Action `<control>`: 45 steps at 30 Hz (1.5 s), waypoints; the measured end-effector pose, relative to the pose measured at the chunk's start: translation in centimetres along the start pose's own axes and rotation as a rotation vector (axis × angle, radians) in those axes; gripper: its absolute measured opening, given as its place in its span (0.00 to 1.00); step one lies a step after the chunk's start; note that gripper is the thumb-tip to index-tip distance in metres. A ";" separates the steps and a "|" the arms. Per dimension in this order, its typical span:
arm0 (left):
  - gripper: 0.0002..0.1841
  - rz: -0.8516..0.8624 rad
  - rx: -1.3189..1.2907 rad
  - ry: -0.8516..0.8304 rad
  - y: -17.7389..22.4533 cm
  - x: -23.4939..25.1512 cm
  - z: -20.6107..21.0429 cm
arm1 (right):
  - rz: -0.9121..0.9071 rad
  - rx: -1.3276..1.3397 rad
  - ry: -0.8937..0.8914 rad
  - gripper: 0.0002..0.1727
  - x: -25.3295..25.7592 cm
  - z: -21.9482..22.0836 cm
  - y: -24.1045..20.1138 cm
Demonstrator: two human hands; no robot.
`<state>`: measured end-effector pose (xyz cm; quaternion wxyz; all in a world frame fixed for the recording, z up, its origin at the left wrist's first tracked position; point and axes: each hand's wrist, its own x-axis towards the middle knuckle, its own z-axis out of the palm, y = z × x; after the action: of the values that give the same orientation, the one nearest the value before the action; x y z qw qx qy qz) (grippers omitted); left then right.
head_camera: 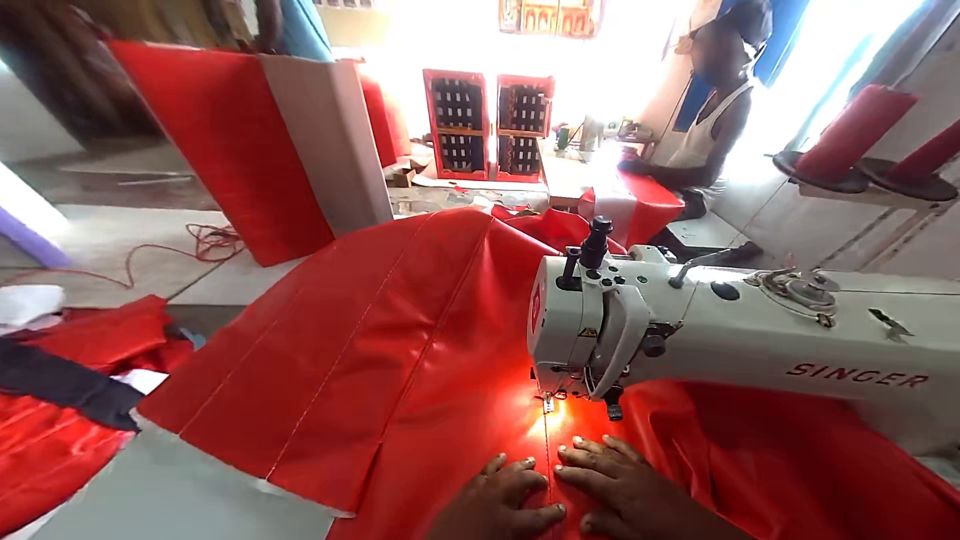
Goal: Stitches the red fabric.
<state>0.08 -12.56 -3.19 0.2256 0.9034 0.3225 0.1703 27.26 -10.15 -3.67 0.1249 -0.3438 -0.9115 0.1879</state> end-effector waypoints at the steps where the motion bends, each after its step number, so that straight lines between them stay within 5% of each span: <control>1: 0.26 0.001 0.017 0.019 -0.2 0.2 0.1 | 0.013 0.002 -0.009 0.29 0.2 -0.2 0.1; 13: 0.21 -0.049 0.063 0.032 -2.8 2.9 -0.8 | 0.089 0.056 -0.097 0.34 2.8 -1.7 2.8; 24: 0.27 -0.075 0.072 0.021 -5.0 5.4 -2.1 | 0.197 0.056 -0.132 0.38 5.3 -2.9 5.3; 30: 0.25 -0.112 0.034 -0.049 -5.3 6.4 -3.2 | 0.361 0.067 -0.279 0.38 6.3 -5.7 3.3; 35: 0.24 -0.042 -0.094 0.019 -6.4 6.1 -3.2 | 0.338 -0.034 -0.182 0.41 5.9 -4.3 3.7; 39: 0.25 -0.091 -0.193 -0.067 -6.6 6.5 -4.0 | 0.399 -0.155 -0.423 0.28 6.3 -9.2 -2.4; 42: 0.20 -0.252 -0.170 -0.141 -4.8 7.0 -4.1 | 0.010 -0.113 0.119 0.23 4.3 -2.7 2.7; 45: 0.17 -0.388 -0.102 -0.066 -1.3 6.5 -2.4 | -0.040 0.035 0.067 0.21 3.1 -2.5 -0.7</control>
<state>3.12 -6.64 -0.81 0.3099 0.8167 0.4741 0.1101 25.51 -7.94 -0.85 0.1653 -0.3295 -0.9100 0.1898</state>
